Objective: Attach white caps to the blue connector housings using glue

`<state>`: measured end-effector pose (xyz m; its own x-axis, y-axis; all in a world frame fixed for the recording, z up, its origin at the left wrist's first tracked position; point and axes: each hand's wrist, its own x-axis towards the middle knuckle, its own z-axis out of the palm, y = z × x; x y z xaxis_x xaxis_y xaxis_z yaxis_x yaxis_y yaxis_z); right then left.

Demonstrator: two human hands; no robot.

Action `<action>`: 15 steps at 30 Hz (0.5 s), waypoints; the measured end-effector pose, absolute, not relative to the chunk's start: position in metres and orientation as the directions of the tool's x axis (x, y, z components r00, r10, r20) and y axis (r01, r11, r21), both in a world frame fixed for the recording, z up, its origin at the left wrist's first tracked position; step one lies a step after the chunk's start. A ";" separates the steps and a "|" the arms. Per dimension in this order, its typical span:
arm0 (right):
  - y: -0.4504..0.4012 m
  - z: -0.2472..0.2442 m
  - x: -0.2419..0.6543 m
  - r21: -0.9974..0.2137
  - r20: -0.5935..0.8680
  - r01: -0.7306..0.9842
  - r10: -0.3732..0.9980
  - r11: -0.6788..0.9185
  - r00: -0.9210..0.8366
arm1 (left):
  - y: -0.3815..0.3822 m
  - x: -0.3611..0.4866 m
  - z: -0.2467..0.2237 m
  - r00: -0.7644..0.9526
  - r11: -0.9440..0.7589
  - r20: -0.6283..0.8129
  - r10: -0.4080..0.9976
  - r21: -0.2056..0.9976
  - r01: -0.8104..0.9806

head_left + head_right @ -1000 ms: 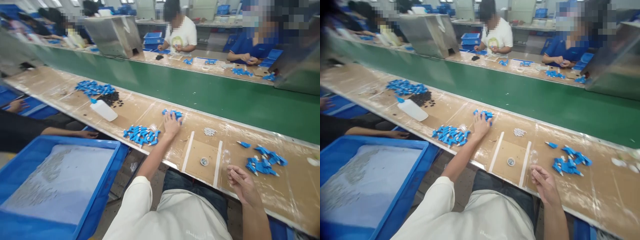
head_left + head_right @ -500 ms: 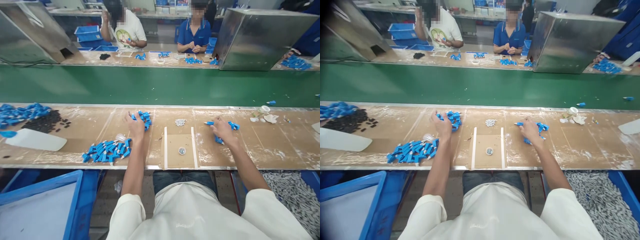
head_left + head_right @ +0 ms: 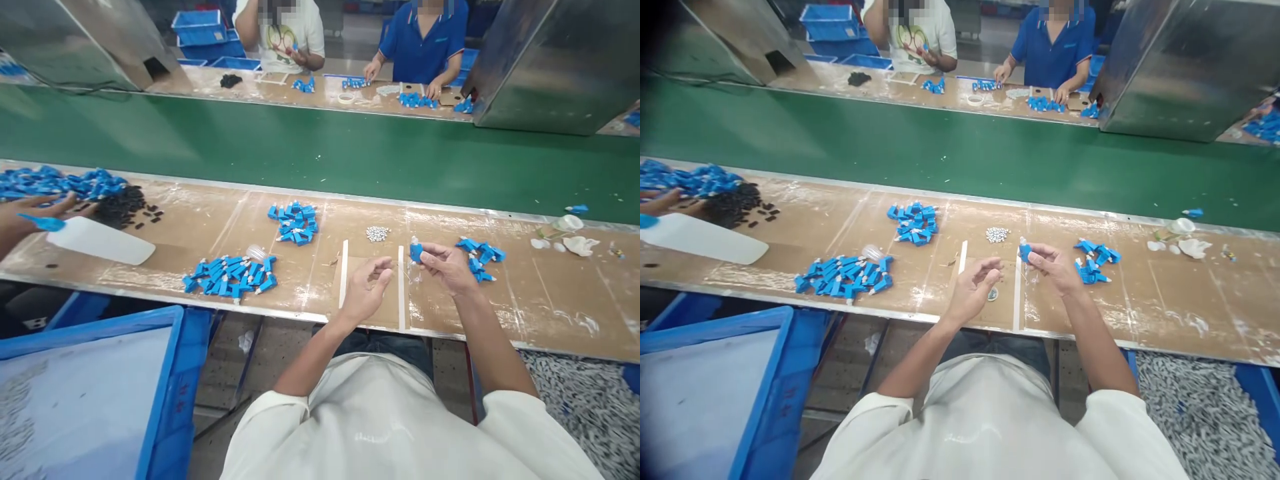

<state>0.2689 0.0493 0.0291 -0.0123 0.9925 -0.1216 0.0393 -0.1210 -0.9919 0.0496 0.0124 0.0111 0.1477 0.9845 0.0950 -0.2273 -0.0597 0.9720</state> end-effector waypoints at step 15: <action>0.005 0.030 0.197 -0.849 0.332 0.441 0.943 0.291 0.016 | 0.019 0.052 0.001 0.140 0.176 -0.122 0.983 0.854 -0.490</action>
<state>0.1972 0.0048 0.0304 0.0157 0.9431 0.3320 0.4414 0.2914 -0.8487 0.0523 0.0192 0.0013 0.1396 0.9827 -0.1221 -0.4900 0.1757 0.8539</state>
